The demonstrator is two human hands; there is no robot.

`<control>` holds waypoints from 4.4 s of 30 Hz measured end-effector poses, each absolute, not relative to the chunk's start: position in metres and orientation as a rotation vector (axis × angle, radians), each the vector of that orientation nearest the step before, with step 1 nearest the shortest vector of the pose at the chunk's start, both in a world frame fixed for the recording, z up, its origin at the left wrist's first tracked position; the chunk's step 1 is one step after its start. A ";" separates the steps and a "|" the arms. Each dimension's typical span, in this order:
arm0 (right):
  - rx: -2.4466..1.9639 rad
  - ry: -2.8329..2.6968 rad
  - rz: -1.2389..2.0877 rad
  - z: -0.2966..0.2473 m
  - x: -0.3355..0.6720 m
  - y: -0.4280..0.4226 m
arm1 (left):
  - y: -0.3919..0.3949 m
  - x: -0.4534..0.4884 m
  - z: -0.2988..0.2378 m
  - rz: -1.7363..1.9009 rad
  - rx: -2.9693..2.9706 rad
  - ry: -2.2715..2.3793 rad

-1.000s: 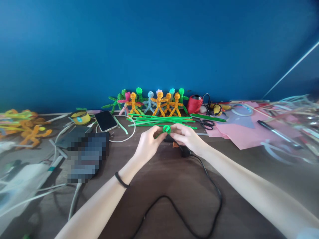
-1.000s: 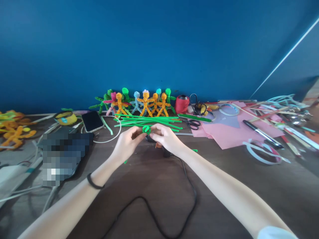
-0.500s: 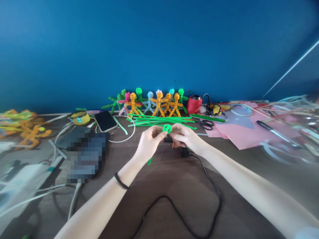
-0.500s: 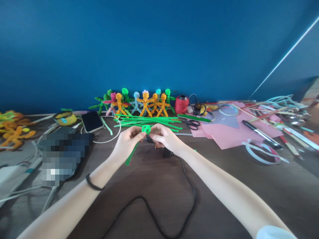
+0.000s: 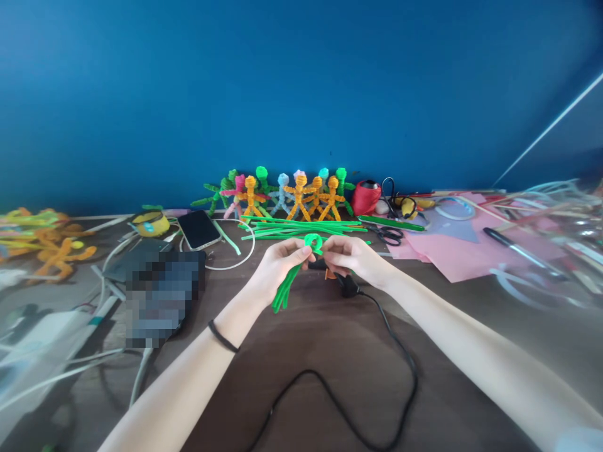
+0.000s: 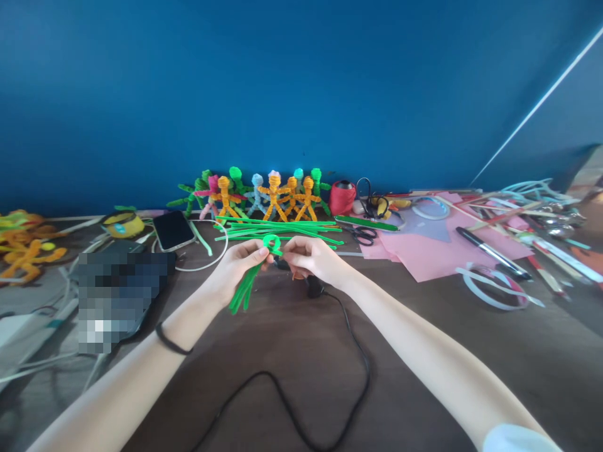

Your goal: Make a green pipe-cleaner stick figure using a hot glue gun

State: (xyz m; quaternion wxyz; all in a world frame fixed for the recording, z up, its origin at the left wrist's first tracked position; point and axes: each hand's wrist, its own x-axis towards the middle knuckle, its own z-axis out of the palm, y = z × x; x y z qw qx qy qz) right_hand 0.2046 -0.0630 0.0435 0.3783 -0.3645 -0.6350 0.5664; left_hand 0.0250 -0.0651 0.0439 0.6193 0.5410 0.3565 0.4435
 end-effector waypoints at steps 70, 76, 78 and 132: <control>-1.044 -2.095 1.007 0.039 0.212 -0.063 | -0.067 0.017 0.047 0.627 1.882 1.184; -1.078 -2.144 1.003 0.042 0.213 -0.064 | -0.058 0.011 0.055 0.776 1.577 1.090; -1.079 -2.166 1.010 0.043 0.213 -0.064 | -0.056 0.007 0.060 0.866 1.472 1.129; -1.096 -2.245 1.044 0.050 0.219 -0.064 | -0.035 -0.008 0.050 1.295 1.073 1.313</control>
